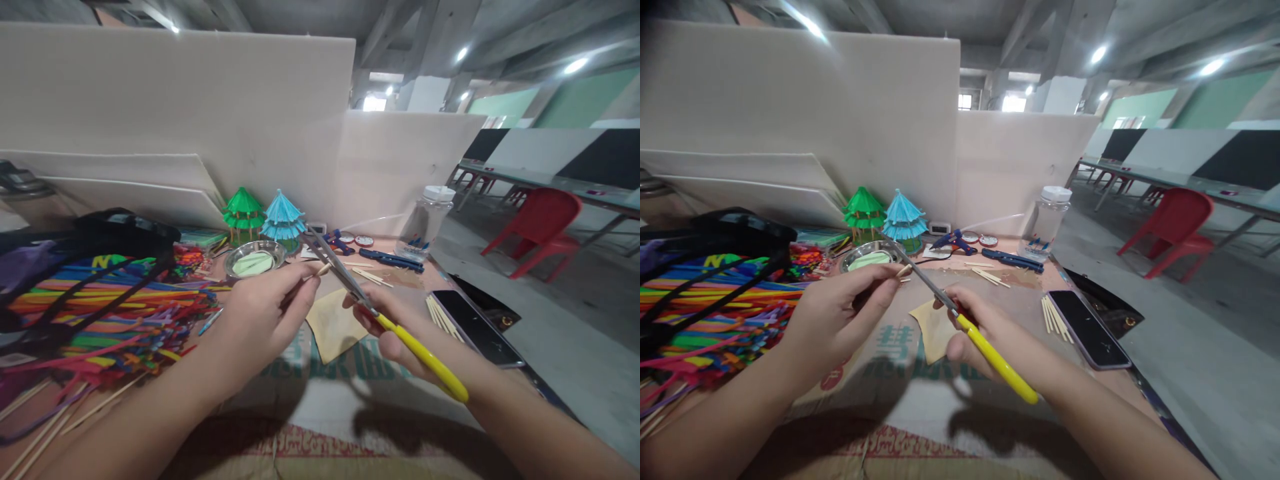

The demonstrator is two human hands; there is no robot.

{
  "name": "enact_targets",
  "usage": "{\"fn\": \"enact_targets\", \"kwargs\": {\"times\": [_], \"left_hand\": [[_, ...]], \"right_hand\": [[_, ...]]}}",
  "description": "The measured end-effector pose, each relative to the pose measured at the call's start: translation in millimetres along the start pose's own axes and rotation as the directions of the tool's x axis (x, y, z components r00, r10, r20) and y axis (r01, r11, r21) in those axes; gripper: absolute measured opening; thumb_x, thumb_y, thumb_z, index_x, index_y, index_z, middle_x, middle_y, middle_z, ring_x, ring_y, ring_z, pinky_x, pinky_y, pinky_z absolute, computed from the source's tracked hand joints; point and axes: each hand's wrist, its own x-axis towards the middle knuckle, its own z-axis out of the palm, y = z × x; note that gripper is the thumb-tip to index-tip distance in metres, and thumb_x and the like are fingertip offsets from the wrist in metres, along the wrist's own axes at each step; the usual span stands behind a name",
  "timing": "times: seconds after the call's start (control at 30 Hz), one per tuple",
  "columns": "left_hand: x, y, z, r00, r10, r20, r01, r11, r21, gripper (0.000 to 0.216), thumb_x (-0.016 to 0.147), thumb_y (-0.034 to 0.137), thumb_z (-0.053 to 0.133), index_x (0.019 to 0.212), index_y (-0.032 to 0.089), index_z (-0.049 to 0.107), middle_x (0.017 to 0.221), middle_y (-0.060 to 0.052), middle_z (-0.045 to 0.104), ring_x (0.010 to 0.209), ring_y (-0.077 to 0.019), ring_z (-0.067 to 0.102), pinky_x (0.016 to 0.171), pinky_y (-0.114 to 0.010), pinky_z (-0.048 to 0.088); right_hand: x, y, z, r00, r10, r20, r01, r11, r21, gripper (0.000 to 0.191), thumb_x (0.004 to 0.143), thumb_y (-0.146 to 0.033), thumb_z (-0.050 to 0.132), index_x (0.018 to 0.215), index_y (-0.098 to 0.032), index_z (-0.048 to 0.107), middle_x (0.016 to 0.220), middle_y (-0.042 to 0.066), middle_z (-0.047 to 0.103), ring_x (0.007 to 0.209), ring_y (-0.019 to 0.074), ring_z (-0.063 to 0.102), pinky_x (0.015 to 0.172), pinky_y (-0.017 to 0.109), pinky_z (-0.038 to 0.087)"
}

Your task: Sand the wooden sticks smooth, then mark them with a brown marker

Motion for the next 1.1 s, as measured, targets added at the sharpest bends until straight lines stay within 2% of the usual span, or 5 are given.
{"fn": "enact_targets", "kwargs": {"times": [0.27,0.5,0.7,0.93,1.1], "left_hand": [[-2.4,-0.5,0.5,0.998,0.047,-0.028,-0.045,0.997,0.068,0.016,0.099,0.021,0.051,0.099,0.019,0.067,0.086,0.002,0.073,0.070,-0.0088,0.066,0.065,-0.019,0.044],[-2.9,0.7,-0.8,0.999,0.035,0.008,-0.035,0.994,0.099,0.018,0.099,0.021,0.049,0.096,0.017,0.066,0.081,0.001,0.073,0.065,-0.0097,0.065,0.061,-0.021,0.043],[-4.0,0.1,0.8,0.999,0.048,0.009,-0.049,0.993,0.110,0.015,0.099,0.020,0.050,0.102,0.019,0.065,0.082,0.003,0.072,0.063,-0.0093,0.064,0.062,-0.020,0.045],[-6.3,-1.7,3.0,0.999,0.041,0.002,-0.041,0.995,0.086,0.016,0.099,0.022,0.051,0.108,0.022,0.064,0.085,0.002,0.072,0.064,-0.0098,0.064,0.066,-0.020,0.048],[-5.6,1.5,0.6,1.000,0.011,0.010,-0.011,1.000,0.021,0.017,0.100,0.023,0.049,0.107,0.022,0.065,0.083,0.003,0.071,0.065,-0.0104,0.064,0.068,-0.021,0.049]], "right_hand": [[0.7,4.6,-1.3,1.000,0.009,-0.011,-0.008,0.999,0.047,0.062,0.079,-0.066,0.069,0.125,-0.025,0.058,0.103,0.008,0.064,0.099,0.0249,0.060,0.088,0.038,0.054],[-0.7,2.9,-3.2,0.999,0.046,-0.006,-0.046,0.998,0.035,0.060,0.079,-0.069,0.066,0.120,-0.025,0.061,0.103,0.008,0.065,0.097,0.0250,0.061,0.084,0.036,0.055],[2.6,1.0,-1.3,0.999,0.033,-0.032,-0.033,0.999,0.003,0.061,0.077,-0.074,0.066,0.111,-0.024,0.062,0.096,0.005,0.063,0.090,0.0225,0.059,0.080,0.034,0.053],[7.5,7.5,4.4,0.993,0.082,-0.084,-0.087,0.994,-0.061,0.053,0.075,-0.070,0.070,0.099,-0.023,0.063,0.077,0.000,0.057,0.070,0.0175,0.051,0.063,0.028,0.046],[2.8,-3.6,1.0,0.992,0.104,-0.068,-0.108,0.992,-0.061,0.046,0.081,-0.062,0.069,0.105,-0.024,0.063,0.078,0.002,0.061,0.071,0.0186,0.053,0.062,0.028,0.046]]}}
